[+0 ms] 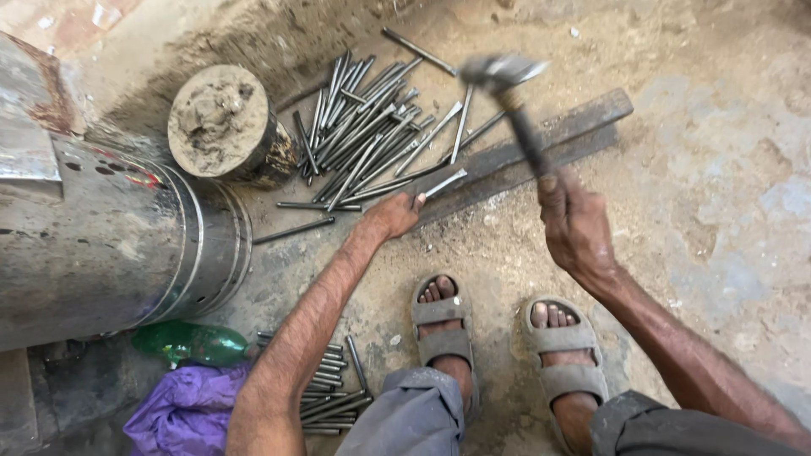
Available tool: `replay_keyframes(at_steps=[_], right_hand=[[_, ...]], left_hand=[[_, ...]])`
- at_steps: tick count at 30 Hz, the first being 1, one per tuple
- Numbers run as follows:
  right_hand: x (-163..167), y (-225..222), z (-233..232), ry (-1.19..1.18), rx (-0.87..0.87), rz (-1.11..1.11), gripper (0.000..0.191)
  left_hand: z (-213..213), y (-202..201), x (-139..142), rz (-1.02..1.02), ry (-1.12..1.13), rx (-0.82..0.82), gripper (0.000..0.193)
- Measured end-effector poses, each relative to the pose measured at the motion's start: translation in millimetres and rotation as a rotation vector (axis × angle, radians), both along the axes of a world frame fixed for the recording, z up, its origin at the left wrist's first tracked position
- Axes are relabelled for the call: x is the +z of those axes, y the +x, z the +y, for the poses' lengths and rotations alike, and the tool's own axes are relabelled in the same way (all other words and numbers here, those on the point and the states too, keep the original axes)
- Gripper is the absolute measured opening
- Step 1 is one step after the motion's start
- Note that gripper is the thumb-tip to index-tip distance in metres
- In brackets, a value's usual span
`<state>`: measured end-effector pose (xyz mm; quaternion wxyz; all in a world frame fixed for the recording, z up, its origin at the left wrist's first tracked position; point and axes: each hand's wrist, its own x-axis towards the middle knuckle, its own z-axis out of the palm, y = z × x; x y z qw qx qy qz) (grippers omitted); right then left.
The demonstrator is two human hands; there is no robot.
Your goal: The person repeatedly picks up metal rods, places them on a metal bar, and strikes them with a hammer to shape the ends. The person works on multiple rods one at a time, placing finished pieces aside.
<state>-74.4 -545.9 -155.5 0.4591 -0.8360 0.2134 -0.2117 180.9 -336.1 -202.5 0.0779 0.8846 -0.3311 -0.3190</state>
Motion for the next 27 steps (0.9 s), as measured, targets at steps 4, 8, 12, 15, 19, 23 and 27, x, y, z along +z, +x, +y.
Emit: replay_keyframes(at_steps=[4, 8, 12, 15, 19, 23, 27], right_hand=[[-31, 1, 19, 0.052, -0.099, -0.152, 0.054], [-67, -1, 12, -0.137, 0.011, 0.620, 0.056], [-73, -3, -1, -0.174, -0.028, 0.561, 0.059], [-78, -3, -5, -0.193, -0.021, 0.630, 0.057], [-73, 1, 2, -0.232, -0.067, 0.572, 0.059], [-68, 0, 5, -0.068, -0.053, 0.671, 0.060], [-62, 0, 4, -0.106, -0.059, 0.642, 0.058]], left_hand=[[0, 0, -6, -0.022, 0.057, -0.019, 0.068], [1, 4, -2, -0.008, 0.064, 0.040, 0.065], [16, -13, -7, -0.174, -0.215, -0.106, 0.044], [34, -46, -20, -0.257, -0.486, -0.074, 0.034], [50, -89, -33, -0.277, -0.917, -0.072, 0.028], [54, -106, -32, -0.189, -1.030, -0.129, 0.032], [51, -110, -24, -0.175, -1.031, -0.148, 0.038]])
